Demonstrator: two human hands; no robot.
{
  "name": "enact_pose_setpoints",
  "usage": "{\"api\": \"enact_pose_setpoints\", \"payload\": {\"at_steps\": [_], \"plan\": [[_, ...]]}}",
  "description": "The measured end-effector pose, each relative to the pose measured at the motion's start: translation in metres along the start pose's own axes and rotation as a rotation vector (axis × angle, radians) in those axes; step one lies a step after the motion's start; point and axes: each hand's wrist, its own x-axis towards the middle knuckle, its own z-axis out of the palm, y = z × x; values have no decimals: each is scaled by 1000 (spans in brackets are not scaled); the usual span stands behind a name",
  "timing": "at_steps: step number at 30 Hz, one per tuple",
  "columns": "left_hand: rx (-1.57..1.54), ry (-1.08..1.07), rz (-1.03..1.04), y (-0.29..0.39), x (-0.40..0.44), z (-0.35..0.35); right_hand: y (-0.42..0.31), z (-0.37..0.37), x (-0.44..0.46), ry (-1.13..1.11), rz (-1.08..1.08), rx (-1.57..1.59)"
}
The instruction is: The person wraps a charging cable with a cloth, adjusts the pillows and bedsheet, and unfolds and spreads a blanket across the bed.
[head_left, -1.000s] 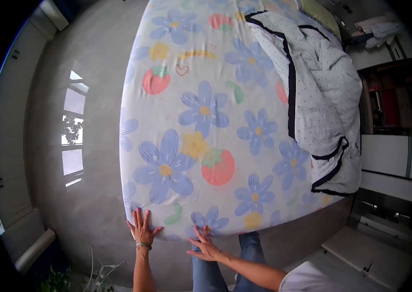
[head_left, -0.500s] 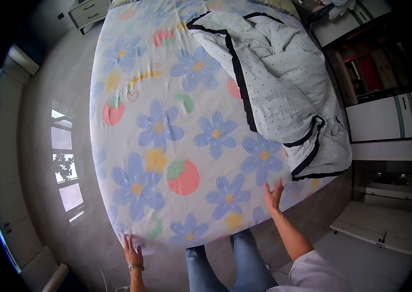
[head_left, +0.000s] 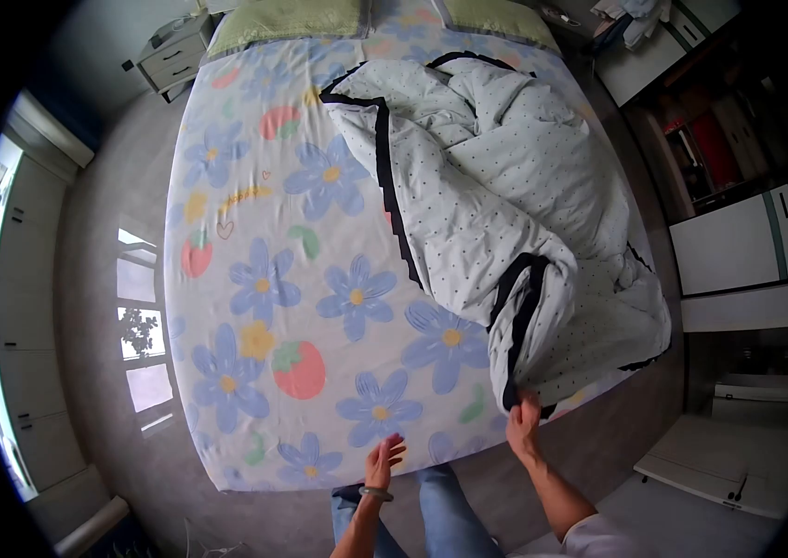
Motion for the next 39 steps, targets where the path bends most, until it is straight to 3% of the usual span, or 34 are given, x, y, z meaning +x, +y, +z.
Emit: {"api": "enact_pose_setpoints", "payload": {"at_steps": [1, 3, 5, 7, 8, 9, 11, 12, 13, 15, 17, 19, 21, 23, 26, 27, 29, 30, 31, 33, 34, 36, 37, 39], "plan": [[-137, -65, -34, 4, 21, 31, -13, -27, -23, -168, 35, 108], [-392, -147, -186, 7, 64, 83, -36, -72, -46, -334, -100, 307], [-712, -254, -501, 3, 108, 119, -37, -110, -72, -503, -74, 358], [-823, -240, -416, 37, 118, 149, -19, -142, -89, -688, -6, 399], [-831, -41, -208, 41, 133, 156, -13, -156, -97, -658, 60, 355], [-921, -42, 153, 49, 143, 154, -1, -166, -102, -662, 54, 357], [-1405, -235, 140, 118, 124, 126, 26, -178, -105, -575, 305, 288], [-1280, -332, 233, 138, 127, 106, 36, -178, -102, -531, 332, 230], [-1202, -243, 306, 162, 137, 85, 45, -174, -96, -488, 359, 177], [-939, -162, 507, 243, 122, 42, 62, -154, -66, -227, 169, 19], [-636, 150, 908, 338, 44, 22, 71, -138, -28, -4, 269, -54], [-660, 98, 943, 392, -47, -25, 33, -109, -4, 144, 259, 171], [-454, 454, 1119, 400, -96, -120, -2, -69, -7, -161, 87, 285], [-199, 959, 1102, 372, -127, -212, -45, -47, -11, -382, -165, 154], [-88, 1234, 1127, 260, -141, -376, -1, 26, -98, -347, 540, 319], [-41, 1394, 1027, 227, -145, -401, 0, 40, -106, -353, 1108, 580], [-198, 1468, 877, 161, -138, -449, 6, 54, -108, -294, 1750, 855], [-338, 1481, 413, 131, -136, -469, 9, 65, -107, -307, 1759, 837], [-483, 1343, 186, 122, -137, -446, 16, 80, -108, -238, 1790, 1017], [-584, 1284, 44, 87, -108, -454, 41, 117, -105, -156, 1730, 1230], [-747, 961, 176, 74, -98, -451, 55, 134, -98, -151, 1645, 1260], [-768, 642, 191, 96, -90, -408, 62, 167, -74, 124, 1858, 1236], [-678, 520, 119, 119, -95, -379, 55, 169, -57, 185, 1844, 1328], [-670, 556, 94, 134, -89, -376, 23, 155, -12, 180, 1750, 1563]]}}
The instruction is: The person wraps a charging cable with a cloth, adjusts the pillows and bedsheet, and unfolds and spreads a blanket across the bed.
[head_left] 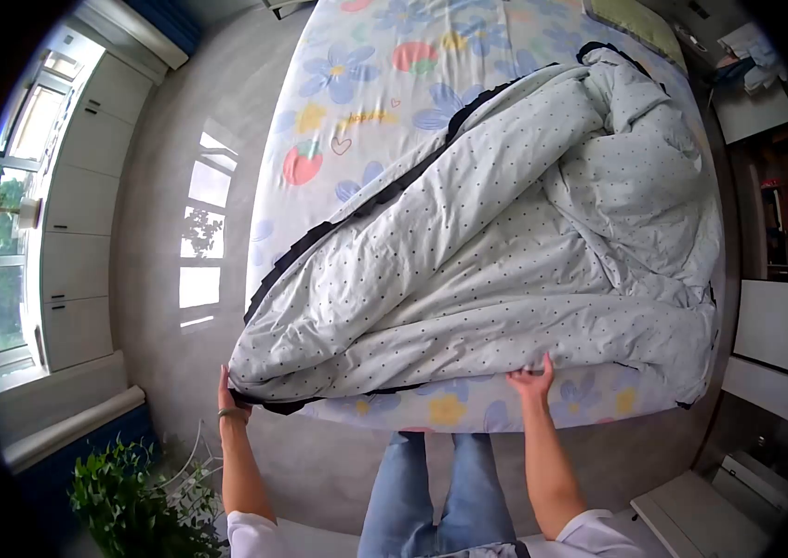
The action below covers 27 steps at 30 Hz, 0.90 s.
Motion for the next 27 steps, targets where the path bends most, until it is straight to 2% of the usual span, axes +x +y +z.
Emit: {"api": "enact_pose_setpoints", "payload": {"at_steps": [1, 2, 3, 6, 8, 9, 10, 11, 12, 13, 14, 15, 16, 17, 18, 19, 20, 21, 22, 23, 24, 25, 26, 27], "plan": [[-19, -10, 16, 7, 4, -1, -10, 21, -16, -126, 34, 26], [-37, -20, 31, 15, 7, 0, -29, 32, -16, -199, -126, -6], [-2, -100, 131, 27, 6, 7, -53, 46, -23, -297, -221, -14], [-74, -232, 404, 66, -37, 60, -112, 73, -108, -511, -494, -195], [-40, -154, 564, 66, -4, 23, -118, 71, -154, -497, -497, -274], [67, 141, 583, 51, 30, -7, -131, 41, -130, -348, -465, -377], [110, 170, 633, 27, 40, -13, -153, -4, -85, -202, -432, -477], [216, 339, 554, 9, 59, -35, -165, -47, -45, -148, -371, -611], [213, 490, 598, -6, 66, -44, -172, -76, -21, -94, -309, -746], [168, 584, 529, -17, 70, -52, -175, -86, -19, -102, -299, -759], [102, 590, 440, -24, 67, -53, -177, -93, -16, -10, -256, -749], [180, 576, 274, -24, 68, -63, -177, -95, -12, 85, -214, -741], [256, 556, 105, -25, 73, -73, -170, -83, -17, 85, -204, -757], [152, 373, 13, -29, 77, -82, -167, -72, -26, 25, -161, -744], [26, 212, -28, -28, 58, -60, -158, -54, -44, -30, -117, -727], [119, 339, 87, -27, 60, -61, -141, -23, -71, -135, -33, -650], [213, 461, 203, -28, 62, -64, -140, -26, -72, -126, -27, -658], [36, 279, 358, -29, 61, -60, -141, -27, -73, -207, -180, -604], [-10, 194, 454, -31, 64, -62, -147, -26, -76, -290, -333, -549], [45, 268, 481, -34, 68, -68, -182, -66, -35, -153, -385, -637], [100, 339, 508, -38, 73, -76, -177, -67, -38, -154, -385, -647], [92, 346, 504, -40, 77, -83, -166, -68, -44, 191, -474, -971], [242, 396, 539, -41, 80, -90, -155, -67, -48, 551, -557, -1277], [396, 447, 569, -43, 82, -95, -150, -70, -50, 556, -632, -1159]]}}
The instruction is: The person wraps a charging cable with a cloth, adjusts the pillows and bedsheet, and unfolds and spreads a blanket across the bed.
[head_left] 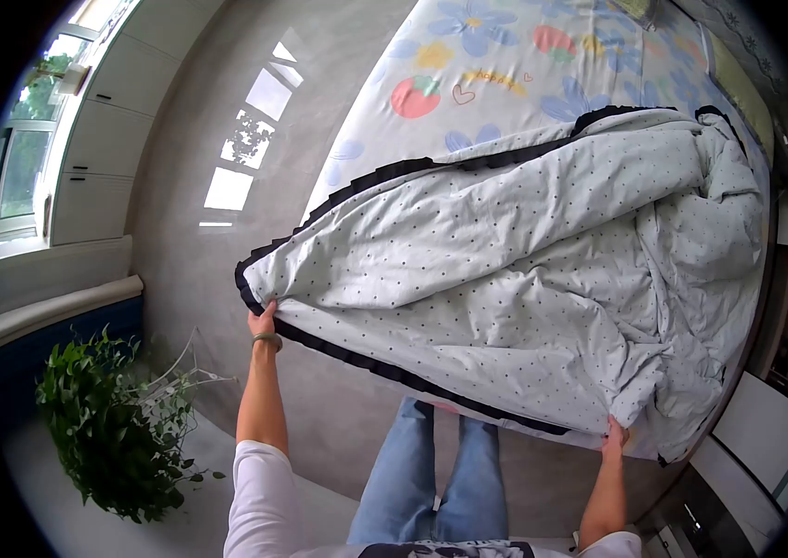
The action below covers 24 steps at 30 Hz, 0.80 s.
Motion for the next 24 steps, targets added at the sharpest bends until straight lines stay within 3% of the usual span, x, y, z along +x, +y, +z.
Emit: {"api": "enact_pose_setpoints", "payload": {"at_steps": [4, 6, 8, 9, 10, 12, 13, 15, 16, 17, 19, 21, 22, 24], "plan": [[-151, -40, -102, -18, 5, -1, 8, 9, -2, -91, 49, 136], [-102, 8, -206, -4, -8, 2, 9, 7, -4, -541, 353, 499], [74, 24, -320, -9, -4, -3, 19, 2, -12, -591, 301, 558], [-97, -47, -178, -40, 13, -15, 24, -2, -16, -650, 253, 615], [-68, -34, -122, -44, 12, -18, 43, -10, -2, -643, 251, 615], [61, 19, -83, -53, 16, -22, 90, -27, 35, -245, 86, 213], [52, 50, -61, -49, 11, -17, 80, -20, 23, -243, 75, 225], [174, 51, -246, -28, -7, -8, 60, -11, -6, -26, 193, -165], [249, 113, -278, -39, -3, -5, 105, -13, 58, 206, -138, -426], [241, 105, -276, -39, -12, 2, 85, -6, 44, 212, -142, -418], [929, 469, 382, -24, -38, 31, 10, 41, -3, 554, -624, -698], [751, 61, 587, 46, -92, 69, -47, 86, 9, 73, -822, -184], [742, -180, 525, 50, -101, 84, -76, 117, 20, -84, -935, -30], [719, -629, 535, 57, -125, 110, -165, 176, -46, -240, -1084, -93]]}}
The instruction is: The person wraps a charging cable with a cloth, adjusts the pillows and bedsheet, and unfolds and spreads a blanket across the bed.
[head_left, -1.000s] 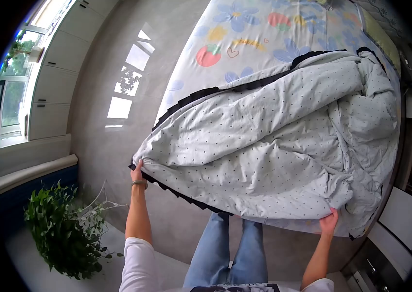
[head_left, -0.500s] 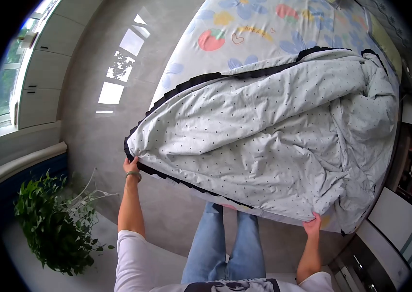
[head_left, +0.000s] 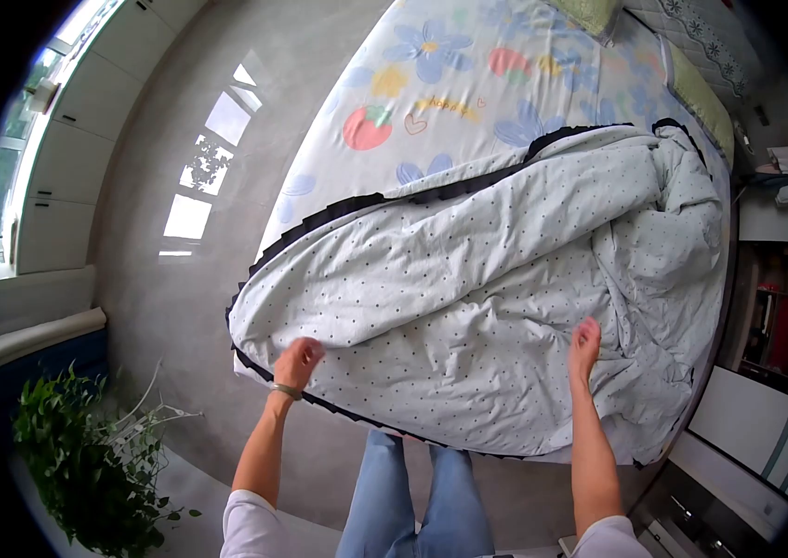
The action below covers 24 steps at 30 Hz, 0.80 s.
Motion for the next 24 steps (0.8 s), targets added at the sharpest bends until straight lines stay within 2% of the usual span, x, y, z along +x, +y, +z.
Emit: {"api": "enact_pose_setpoints", "payload": {"at_steps": [1, 2, 3, 5, 7, 9, 11, 12, 14, 16, 18, 19, 21, 22, 24], "plan": [[85, -192, -7, 10, 2, 7, -50, 24, 26, -43, -76, -34], [158, -276, 74, -2, 3, 21, -93, 47, 50, -104, -117, 16], [140, -374, 46, -7, 4, 30, -129, 69, 73, -143, -185, 1], [298, -354, 101, -21, 4, 46, -164, 113, 122, -194, -404, -98], [299, -340, 41, -36, 11, 62, -203, 150, 156, -240, -480, -171], [235, -331, 37, -35, 19, 60, -212, 191, 192, -220, -679, -267], [125, -352, -15, -46, 20, 64, -211, 224, 217, -289, -679, -429], [122, -322, 48, -49, 21, 64, -215, 233, 220, -341, -636, -629], [13, -376, 5, -59, 24, 65, -206, 249, 227, -438, -579, -974], [-65, -365, -18, -66, 25, 68, -191, 260, 233, -444, -453, -1092], [-119, -258, 70, -67, 26, 68, -166, 256, 254, -411, -656, -1151], [-137, -249, 55, -70, 25, 67, -176, 250, 261, -477, -655, -1172], [-131, -499, -31, -75, 27, 65, -238, 246, 262, -288, -666, -961], [-148, -488, -37, -76, 29, 64, -267, 253, 278, -186, -731, -813], [-270, -405, 120, -73, 32, 60, -349, 272, 306, 5, -876, -618]]}}
